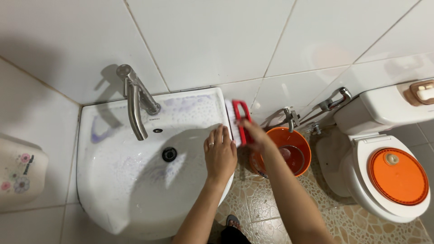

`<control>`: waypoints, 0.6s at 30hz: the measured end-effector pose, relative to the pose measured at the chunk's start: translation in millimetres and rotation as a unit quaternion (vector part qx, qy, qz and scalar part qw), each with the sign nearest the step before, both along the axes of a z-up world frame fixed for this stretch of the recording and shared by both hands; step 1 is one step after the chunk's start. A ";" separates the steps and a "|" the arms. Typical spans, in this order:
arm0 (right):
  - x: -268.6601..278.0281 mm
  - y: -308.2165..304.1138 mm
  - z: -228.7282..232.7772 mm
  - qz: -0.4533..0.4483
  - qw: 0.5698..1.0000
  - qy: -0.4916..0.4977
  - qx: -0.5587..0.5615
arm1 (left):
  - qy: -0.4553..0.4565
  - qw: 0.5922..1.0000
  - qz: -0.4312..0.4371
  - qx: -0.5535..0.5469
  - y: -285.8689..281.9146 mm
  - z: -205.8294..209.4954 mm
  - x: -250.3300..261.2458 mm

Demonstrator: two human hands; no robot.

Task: The person fills a metal pot with water from a tap and pours it into a sink. They then use a red scrubbing brush to clean the sink basin and faucet, repeatedly rinsing the brush in an orange bucket and scrubbing the sink surface.

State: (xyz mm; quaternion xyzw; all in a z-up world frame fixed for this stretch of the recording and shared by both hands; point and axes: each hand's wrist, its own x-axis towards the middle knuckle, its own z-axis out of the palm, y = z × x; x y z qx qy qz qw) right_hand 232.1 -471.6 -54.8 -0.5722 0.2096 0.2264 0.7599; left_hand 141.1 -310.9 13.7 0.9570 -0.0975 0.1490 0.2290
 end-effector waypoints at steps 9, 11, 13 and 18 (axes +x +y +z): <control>3.2 -6.7 -12.6 0.008 0.998 -0.028 0.052 | 0.008 1.000 0.010 -0.011 -0.2 -9.2 4.8; -22.3 -10.6 -20.2 0.015 0.997 -0.028 0.065 | 0.017 1.000 0.014 -0.010 -0.2 -10.4 8.9; -26.7 -8.9 -22.1 0.003 0.999 -0.030 0.043 | 0.017 0.999 0.017 -0.023 -0.6 -10.8 8.3; 19.2 -3.9 -5.7 0.008 0.999 -0.035 0.019 | 0.005 0.999 0.011 -0.041 2.4 -11.1 6.0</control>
